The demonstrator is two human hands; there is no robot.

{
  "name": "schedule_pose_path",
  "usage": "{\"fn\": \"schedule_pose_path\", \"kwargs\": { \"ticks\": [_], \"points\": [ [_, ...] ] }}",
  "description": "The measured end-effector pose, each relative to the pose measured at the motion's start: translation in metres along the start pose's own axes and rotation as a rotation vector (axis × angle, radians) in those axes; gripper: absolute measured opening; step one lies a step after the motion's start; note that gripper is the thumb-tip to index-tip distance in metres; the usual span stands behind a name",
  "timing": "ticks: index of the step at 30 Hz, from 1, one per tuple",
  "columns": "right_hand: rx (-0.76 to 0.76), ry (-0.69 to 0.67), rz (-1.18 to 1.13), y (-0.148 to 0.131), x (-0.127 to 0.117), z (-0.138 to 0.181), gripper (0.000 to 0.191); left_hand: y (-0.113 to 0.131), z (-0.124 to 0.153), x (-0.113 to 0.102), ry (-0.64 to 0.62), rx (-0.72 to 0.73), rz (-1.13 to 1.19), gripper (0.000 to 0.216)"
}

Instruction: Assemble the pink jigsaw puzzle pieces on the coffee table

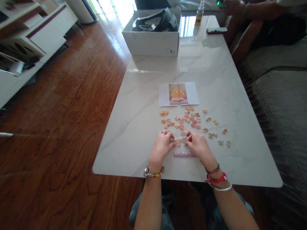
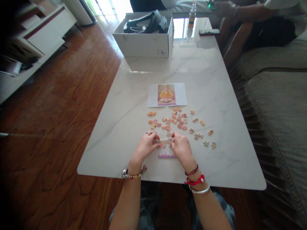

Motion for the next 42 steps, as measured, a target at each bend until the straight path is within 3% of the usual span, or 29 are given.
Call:
{"fn": "schedule_pose_path", "kwargs": {
  "ticks": [9, 13, 16, 21, 26, 30, 35, 42],
  "points": [
    [-0.123, 0.057, -0.011, 0.002, -0.004, 0.001, 0.011, 0.011, 0.000, 0.006, -0.029, -0.004, -0.139, 0.005],
    [-0.138, 0.042, 0.008, 0.002, 0.000, 0.001, 0.007, 0.014, 0.001, 0.009, 0.000, -0.041, -0.175, 0.027],
    [-0.138, 0.040, -0.022, 0.001, 0.000, 0.000, 0.004, 0.017, 0.001, 0.011, 0.016, -0.074, -0.192, 0.023],
    [-0.130, 0.003, -0.309, 0.002, -0.011, 0.000, 0.007, 0.016, -0.001, 0.009, -0.050, -0.058, 0.089, 0.010],
    [-0.211, -0.170, -0.550, -0.003, -0.013, 0.002, 0.012, 0.020, 0.001, 0.006, -0.183, 0.074, 0.457, 0.012],
    [-0.228, -0.246, -0.556, -0.005, -0.011, 0.005, 0.015, 0.023, 0.003, 0.007, -0.246, 0.110, 0.449, 0.019],
    [-0.279, -0.214, -0.461, -0.013, -0.016, 0.010, 0.013, 0.020, 0.003, 0.007, -0.257, 0.089, 0.424, 0.023],
    [-0.212, -0.289, -0.638, -0.010, -0.017, 0.009, 0.015, 0.021, 0.003, 0.009, -0.353, 0.108, 0.695, 0.027]
  ]
}}
Point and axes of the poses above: each hand's wrist, its own z-axis away from the middle knuckle, its own x-axis out of the palm, y = z × x, the point moved 7 cm from there along -z, towards the middle knuckle, and after that the axes turned 6 degrees about -y, right-handed, at the moved point
